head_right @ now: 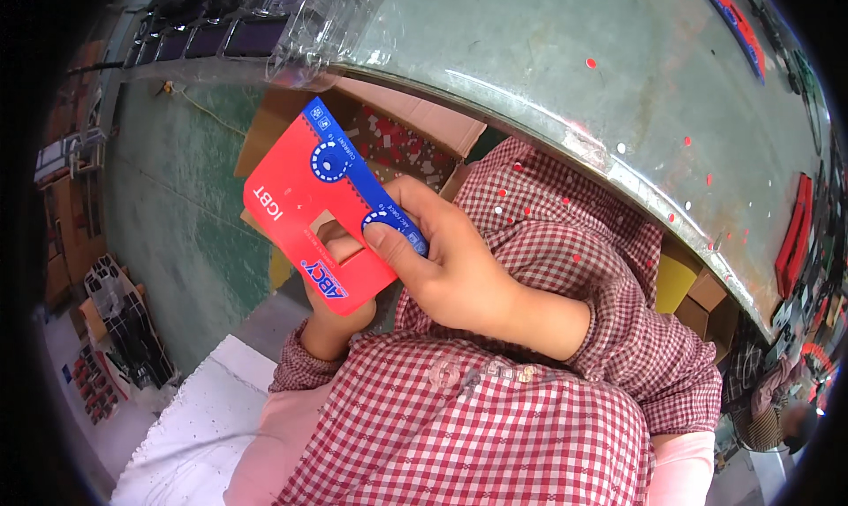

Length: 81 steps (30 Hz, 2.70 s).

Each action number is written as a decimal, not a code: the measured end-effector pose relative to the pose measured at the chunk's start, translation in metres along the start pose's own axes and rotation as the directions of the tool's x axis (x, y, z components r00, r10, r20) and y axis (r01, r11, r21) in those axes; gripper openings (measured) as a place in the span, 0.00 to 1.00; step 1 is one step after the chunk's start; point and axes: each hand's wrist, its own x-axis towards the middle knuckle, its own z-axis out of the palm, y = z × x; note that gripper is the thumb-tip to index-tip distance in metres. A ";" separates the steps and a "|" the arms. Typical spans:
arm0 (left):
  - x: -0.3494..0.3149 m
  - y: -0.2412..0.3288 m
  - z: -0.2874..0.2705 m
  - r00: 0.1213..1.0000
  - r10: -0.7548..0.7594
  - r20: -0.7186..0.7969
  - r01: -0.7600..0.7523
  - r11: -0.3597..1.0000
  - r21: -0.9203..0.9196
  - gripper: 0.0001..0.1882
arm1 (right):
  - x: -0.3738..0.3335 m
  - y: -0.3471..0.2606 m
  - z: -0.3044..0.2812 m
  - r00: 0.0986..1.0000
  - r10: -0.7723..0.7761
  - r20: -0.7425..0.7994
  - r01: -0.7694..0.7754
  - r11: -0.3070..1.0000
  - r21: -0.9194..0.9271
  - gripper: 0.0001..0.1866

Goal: The person sits at a workbench and repeatedly picks up red and blue plastic frames labeled 'ABCY IGBT'. They peel off small circular stickers from the frames and place them into a cardboard box. The person handles the frames one by one, peeling stickers from different locations on the surface before stacking the frames.

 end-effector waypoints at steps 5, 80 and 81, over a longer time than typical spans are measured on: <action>-0.017 -0.008 -0.007 0.961 -0.278 -0.009 0.278 0.960 -0.027 0.13 | -0.007 0.005 -0.003 0.997 -0.060 -0.054 0.057 0.997 -0.053 0.09; 0.097 0.094 0.067 0.763 -0.227 0.606 0.645 0.334 -0.687 0.37 | -0.056 -0.106 -0.087 0.995 -0.029 0.096 0.052 0.969 -0.242 0.10; 0.098 0.092 0.065 0.783 -0.240 0.574 0.622 0.330 -0.710 0.37 | -0.055 -0.105 -0.085 0.994 -0.030 0.101 0.059 0.952 -0.301 0.09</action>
